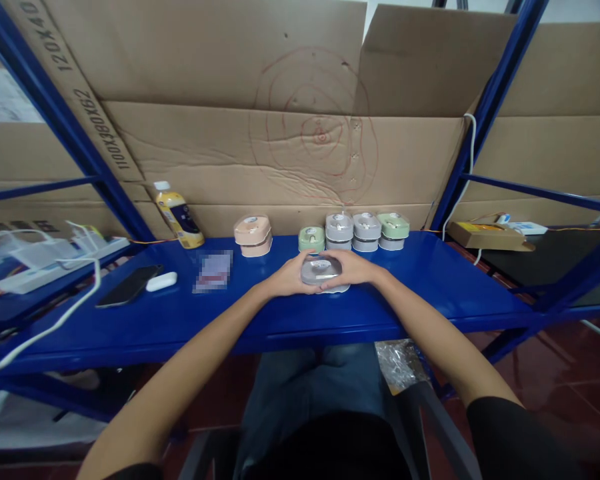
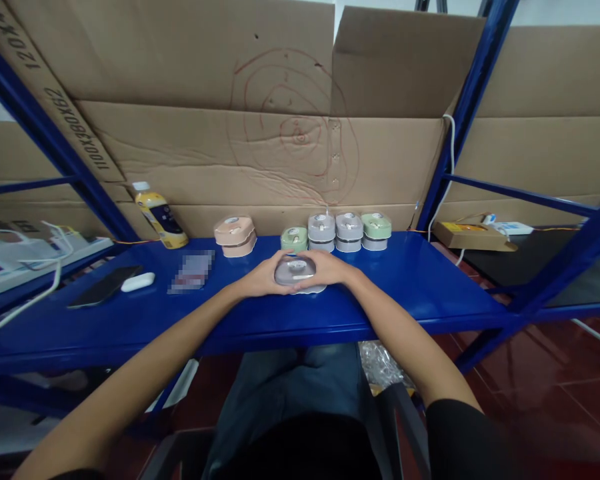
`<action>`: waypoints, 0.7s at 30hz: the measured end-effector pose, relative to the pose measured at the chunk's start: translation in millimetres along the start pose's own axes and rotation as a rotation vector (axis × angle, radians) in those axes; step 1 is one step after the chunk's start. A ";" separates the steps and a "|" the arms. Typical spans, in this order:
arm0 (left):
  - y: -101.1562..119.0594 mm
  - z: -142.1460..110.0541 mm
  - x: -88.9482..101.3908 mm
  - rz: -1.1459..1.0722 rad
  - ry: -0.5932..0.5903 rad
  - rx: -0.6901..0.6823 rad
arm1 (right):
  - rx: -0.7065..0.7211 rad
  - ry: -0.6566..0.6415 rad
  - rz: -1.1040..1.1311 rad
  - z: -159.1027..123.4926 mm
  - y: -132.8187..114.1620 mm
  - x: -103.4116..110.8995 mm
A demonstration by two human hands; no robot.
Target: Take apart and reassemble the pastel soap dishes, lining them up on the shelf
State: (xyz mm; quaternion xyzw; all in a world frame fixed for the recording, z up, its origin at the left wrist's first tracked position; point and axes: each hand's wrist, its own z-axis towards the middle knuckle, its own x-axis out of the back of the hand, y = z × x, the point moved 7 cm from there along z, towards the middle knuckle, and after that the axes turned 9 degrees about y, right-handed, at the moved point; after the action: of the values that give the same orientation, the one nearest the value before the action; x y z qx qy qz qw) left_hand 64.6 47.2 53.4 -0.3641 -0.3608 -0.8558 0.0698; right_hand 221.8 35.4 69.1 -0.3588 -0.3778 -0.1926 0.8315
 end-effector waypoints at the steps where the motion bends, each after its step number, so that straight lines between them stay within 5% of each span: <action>1: -3.0 -0.5 0.7 -0.006 0.012 0.015 | -0.034 0.002 0.016 0.1 4.2 4.8; 9: 0.7 -13.9 0.1 0.126 -0.002 -0.075 | -0.413 0.164 -0.054 -13.4 62.2 63.0; 14: 5.3 -13.1 -0.9 0.169 0.008 -0.089 | -0.450 0.135 -0.114 -15.6 68.5 64.1; 21: -30.4 -15.6 48.9 0.264 0.207 0.020 | -0.429 -0.031 -0.115 -18.5 70.2 63.6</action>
State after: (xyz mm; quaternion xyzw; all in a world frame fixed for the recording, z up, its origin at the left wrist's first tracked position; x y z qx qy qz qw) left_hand 8.6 66.0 61.7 -0.3175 -0.3091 -0.8685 0.2223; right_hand 313.1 65.4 77.7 -0.5083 -0.3607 -0.3103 0.7178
